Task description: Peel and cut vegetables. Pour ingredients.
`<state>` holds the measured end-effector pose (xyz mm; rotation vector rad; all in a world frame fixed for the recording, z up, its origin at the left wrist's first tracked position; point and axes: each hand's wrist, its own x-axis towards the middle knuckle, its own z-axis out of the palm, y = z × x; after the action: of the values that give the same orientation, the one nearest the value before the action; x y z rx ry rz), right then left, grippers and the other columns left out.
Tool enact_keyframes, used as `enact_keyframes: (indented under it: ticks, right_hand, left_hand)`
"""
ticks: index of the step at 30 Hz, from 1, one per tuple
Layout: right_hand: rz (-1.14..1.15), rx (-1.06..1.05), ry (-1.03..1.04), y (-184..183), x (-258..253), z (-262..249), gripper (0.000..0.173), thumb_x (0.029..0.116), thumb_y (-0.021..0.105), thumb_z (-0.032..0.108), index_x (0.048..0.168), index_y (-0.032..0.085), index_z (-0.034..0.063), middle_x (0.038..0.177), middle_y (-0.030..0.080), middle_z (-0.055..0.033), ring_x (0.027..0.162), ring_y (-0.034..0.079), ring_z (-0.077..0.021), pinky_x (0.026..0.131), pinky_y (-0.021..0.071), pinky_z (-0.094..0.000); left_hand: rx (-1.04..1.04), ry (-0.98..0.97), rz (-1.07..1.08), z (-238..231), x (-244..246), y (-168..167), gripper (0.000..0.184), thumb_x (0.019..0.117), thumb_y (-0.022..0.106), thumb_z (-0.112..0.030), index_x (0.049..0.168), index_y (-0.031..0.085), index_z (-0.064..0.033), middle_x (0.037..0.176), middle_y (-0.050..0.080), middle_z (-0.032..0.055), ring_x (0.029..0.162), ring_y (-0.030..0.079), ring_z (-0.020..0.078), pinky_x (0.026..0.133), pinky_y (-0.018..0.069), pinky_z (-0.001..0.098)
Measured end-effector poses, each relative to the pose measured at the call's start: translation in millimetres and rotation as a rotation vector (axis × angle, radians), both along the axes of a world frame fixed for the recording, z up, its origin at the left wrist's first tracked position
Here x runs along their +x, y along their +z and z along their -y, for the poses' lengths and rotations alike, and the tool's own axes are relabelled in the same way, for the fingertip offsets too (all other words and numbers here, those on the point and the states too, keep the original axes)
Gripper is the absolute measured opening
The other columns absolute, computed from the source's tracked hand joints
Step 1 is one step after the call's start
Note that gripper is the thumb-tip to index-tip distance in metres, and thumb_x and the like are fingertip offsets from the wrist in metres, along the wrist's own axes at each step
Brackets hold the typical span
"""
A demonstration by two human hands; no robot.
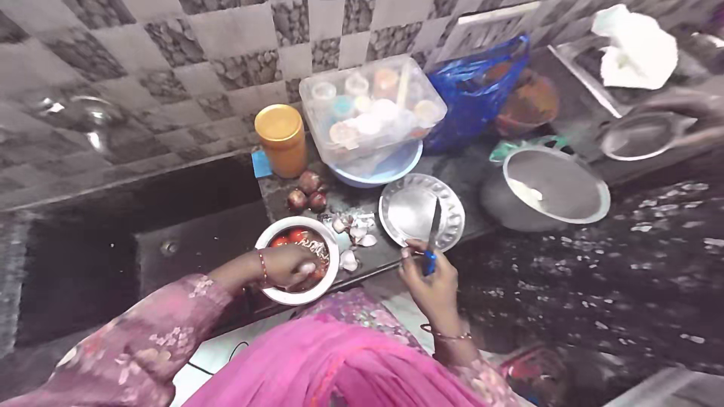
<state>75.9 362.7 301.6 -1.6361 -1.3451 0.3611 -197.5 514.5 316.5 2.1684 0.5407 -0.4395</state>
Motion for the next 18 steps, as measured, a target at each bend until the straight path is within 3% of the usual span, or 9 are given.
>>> enact_keyframes:
  ticks: [3, 8, 12, 15, 18]
  right_hand:
    - [-0.006, -0.006, -0.001, 0, 1, -1, 0.030, 0.0952, 0.061, 0.018, 0.113, 0.068, -0.0050, 0.094, 0.070, -0.0085, 0.061, 0.056, -0.0014, 0.053, 0.0475, -0.0187]
    - [-0.022, -0.008, -0.018, 2, 3, 1, 0.030, 0.0954, 0.062, 0.018, 0.113, 0.069, -0.0045, 0.096, 0.071, -0.0085, 0.065, 0.059, -0.0022, 0.056, 0.0507, -0.0193]
    - [-0.054, -0.010, -0.036, 2, 5, 4, 0.029, 0.0953, 0.062, 0.016, 0.113, 0.068, -0.0060, 0.097, 0.070, -0.0090, 0.063, 0.058, -0.0006, 0.055, 0.0500, -0.0183]
    - [-0.069, -0.019, -0.051, 2, 7, 6, 0.030, 0.0958, 0.062, 0.018, 0.114, 0.068, -0.0053, 0.095, 0.070, -0.0072, 0.062, 0.055, 0.0013, 0.054, 0.0478, -0.0165]
    - [-0.076, -0.023, -0.044, 2, 8, 7, 0.031, 0.0953, 0.061, 0.017, 0.115, 0.067, -0.0065, 0.096, 0.070, -0.0085, 0.062, 0.054, 0.0016, 0.054, 0.0459, -0.0158]
  left_hand:
    - [0.097, -0.018, -0.180, 4, 11, -3, 0.030, 0.1038, 0.055, -0.016, 0.121, 0.061, 0.0084, 0.118, 0.063, 0.0273, 0.111, 0.062, 0.0420, 0.100, 0.0464, 0.0565]
    - [0.125, -0.018, -0.409, 13, 32, -9, 0.038, 0.1062, 0.051, -0.019, 0.132, 0.054, 0.0092, 0.126, 0.060, 0.0321, 0.120, 0.058, 0.0486, 0.100, 0.0446, 0.0636]
    - [0.169, -0.052, -0.542, 15, 45, 3, 0.040, 0.1088, 0.045, -0.026, 0.125, 0.060, 0.0075, 0.122, 0.062, 0.0323, 0.118, 0.059, 0.0514, 0.095, 0.0455, 0.0677]
    - [0.226, -0.105, -0.596, 23, 59, 26, 0.035, 0.1060, 0.047, -0.019, 0.120, 0.062, 0.0088, 0.124, 0.062, 0.0330, 0.119, 0.058, 0.0526, 0.094, 0.0438, 0.0685]
    - [0.234, -0.047, -0.597, 29, 66, 37, 0.038, 0.1084, 0.040, -0.021, 0.123, 0.059, 0.0082, 0.126, 0.060, 0.0332, 0.120, 0.057, 0.0523, 0.093, 0.0433, 0.0679]
